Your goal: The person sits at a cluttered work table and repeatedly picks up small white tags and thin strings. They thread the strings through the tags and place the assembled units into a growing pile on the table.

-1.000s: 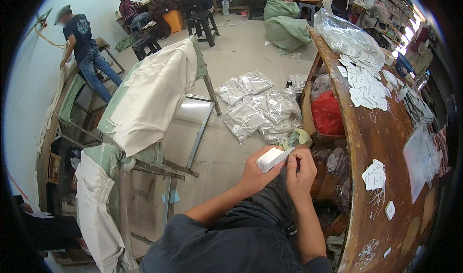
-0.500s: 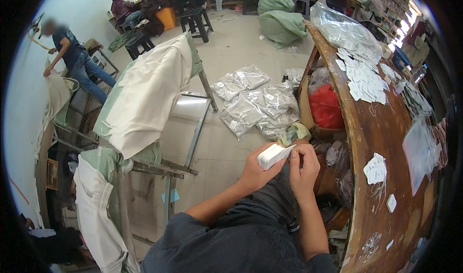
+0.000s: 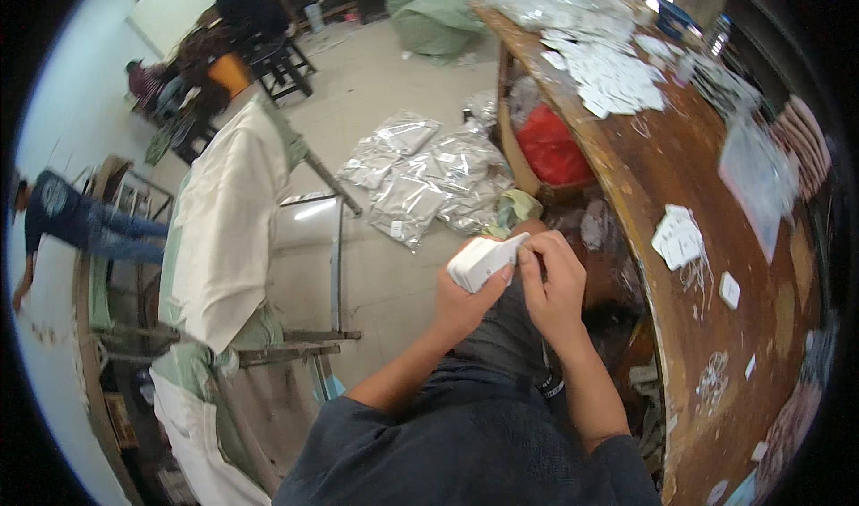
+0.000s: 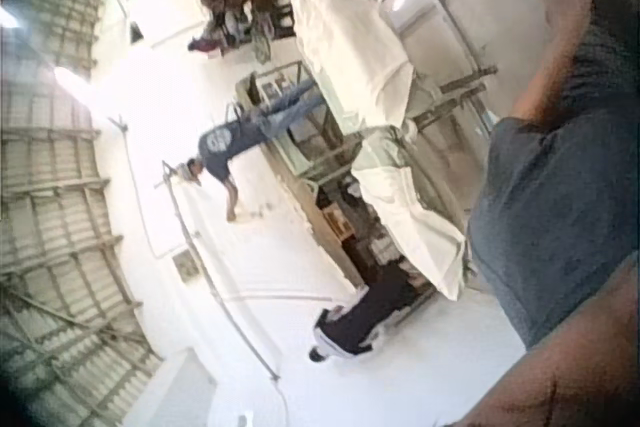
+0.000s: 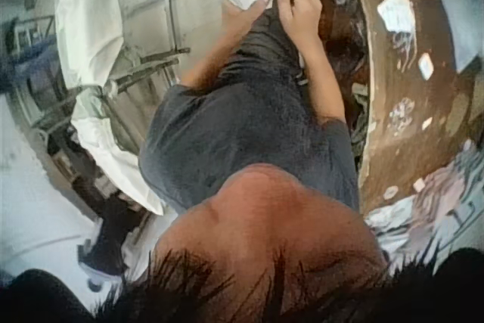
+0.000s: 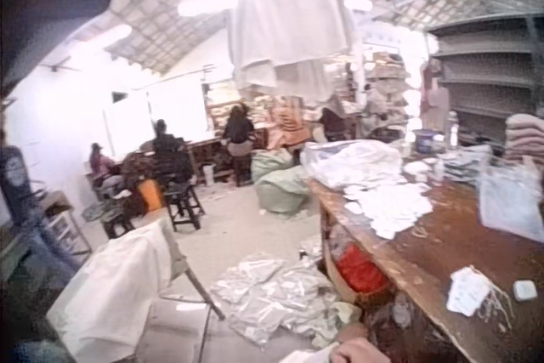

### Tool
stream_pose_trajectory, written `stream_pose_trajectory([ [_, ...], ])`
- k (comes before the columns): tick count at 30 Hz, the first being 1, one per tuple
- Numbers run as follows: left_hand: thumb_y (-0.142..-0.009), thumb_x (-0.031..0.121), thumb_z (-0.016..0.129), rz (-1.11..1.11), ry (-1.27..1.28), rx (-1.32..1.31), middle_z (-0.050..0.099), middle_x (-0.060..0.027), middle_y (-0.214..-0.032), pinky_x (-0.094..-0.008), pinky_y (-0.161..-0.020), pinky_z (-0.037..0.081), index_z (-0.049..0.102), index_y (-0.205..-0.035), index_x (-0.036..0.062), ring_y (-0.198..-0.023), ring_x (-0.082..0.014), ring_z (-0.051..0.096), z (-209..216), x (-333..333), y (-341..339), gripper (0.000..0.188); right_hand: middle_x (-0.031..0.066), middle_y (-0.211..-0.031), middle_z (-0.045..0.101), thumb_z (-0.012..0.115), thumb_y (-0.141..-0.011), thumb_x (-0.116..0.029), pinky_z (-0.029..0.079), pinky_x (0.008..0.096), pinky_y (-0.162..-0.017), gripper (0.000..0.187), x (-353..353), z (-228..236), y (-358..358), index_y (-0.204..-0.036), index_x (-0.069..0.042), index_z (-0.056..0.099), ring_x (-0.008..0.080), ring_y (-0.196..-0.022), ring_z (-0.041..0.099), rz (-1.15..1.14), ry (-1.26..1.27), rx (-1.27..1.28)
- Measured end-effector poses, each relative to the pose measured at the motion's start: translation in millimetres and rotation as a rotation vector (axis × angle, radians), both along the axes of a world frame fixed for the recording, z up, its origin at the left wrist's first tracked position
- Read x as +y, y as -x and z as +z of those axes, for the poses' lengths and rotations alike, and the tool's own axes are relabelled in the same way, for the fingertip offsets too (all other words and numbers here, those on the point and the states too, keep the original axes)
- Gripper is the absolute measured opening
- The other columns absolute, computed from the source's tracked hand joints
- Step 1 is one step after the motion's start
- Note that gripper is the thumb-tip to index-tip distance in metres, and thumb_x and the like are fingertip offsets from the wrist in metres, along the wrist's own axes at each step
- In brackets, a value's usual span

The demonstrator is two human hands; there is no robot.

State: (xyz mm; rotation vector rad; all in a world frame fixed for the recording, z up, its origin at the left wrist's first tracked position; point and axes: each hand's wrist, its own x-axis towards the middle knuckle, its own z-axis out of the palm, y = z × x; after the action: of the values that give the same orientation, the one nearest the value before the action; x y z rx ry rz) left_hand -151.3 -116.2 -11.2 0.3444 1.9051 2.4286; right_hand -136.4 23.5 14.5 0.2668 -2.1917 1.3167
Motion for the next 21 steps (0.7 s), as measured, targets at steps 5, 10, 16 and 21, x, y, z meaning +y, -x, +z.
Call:
stream_pose_trajectory([
  [5, -0.085, 0.005, 0.071, -0.105, 0.029, -0.002, 0.063, -0.0005, -0.094, -0.0221, -0.074, 0.047, 0.060, -0.109, 0.0009, -0.087, -0.0063, 0.057, 3.2, 20.7, 3.9, 0.026, 0.0133, -0.083, 0.058, 0.059, -0.089, -0.001, 0.047, 0.0320, -0.066, 0.003, 18.0, 2.4, -9.8, -0.089, 0.002, 0.058, 0.0254, -0.072, 0.057, -0.080, 0.031, 0.025],
  [10, -0.082, 0.002, 0.072, -0.167, 0.223, 0.187, 0.065, -0.0050, -0.093, -0.0246, -0.073, 0.048, 0.063, -0.105, 0.0004, -0.083, -0.0115, 0.061, 4.6, 47.7, 5.8, 0.025, 0.0158, -0.085, 0.058, 0.058, -0.089, 0.000, 0.049, 0.0363, -0.069, 0.005, 49.8, 4.8, -27.4, -0.094, 0.001, 0.058, 0.0321, -0.075, 0.060, -0.127, 0.086, -0.037],
  [16, -0.079, 0.002, 0.073, -0.290, 0.340, 0.438, 0.066, -0.0067, -0.088, -0.0271, -0.070, 0.049, 0.064, -0.100, 0.0020, -0.076, -0.0154, 0.062, 8.6, 98.2, 8.2, 0.022, 0.0117, -0.084, 0.058, 0.058, -0.091, -0.001, 0.047, 0.0311, -0.066, 0.002, 96.0, 3.1, -53.4, -0.091, 0.001, 0.058, 0.0227, -0.073, 0.059, -0.236, 0.196, -0.037],
  [21, -0.076, 0.002, 0.074, -0.337, 0.360, 0.716, 0.066, -0.0096, -0.087, -0.0307, -0.069, 0.051, 0.066, -0.098, 0.0043, -0.076, -0.0222, 0.064, 14.3, 150.8, 9.8, 0.024, 0.0096, -0.083, 0.059, 0.057, -0.092, -0.002, 0.046, 0.0271, -0.065, 0.004, 135.0, 9.8, -69.9, -0.090, 0.001, 0.059, 0.0181, -0.071, 0.059, -0.364, 0.198, -0.044],
])
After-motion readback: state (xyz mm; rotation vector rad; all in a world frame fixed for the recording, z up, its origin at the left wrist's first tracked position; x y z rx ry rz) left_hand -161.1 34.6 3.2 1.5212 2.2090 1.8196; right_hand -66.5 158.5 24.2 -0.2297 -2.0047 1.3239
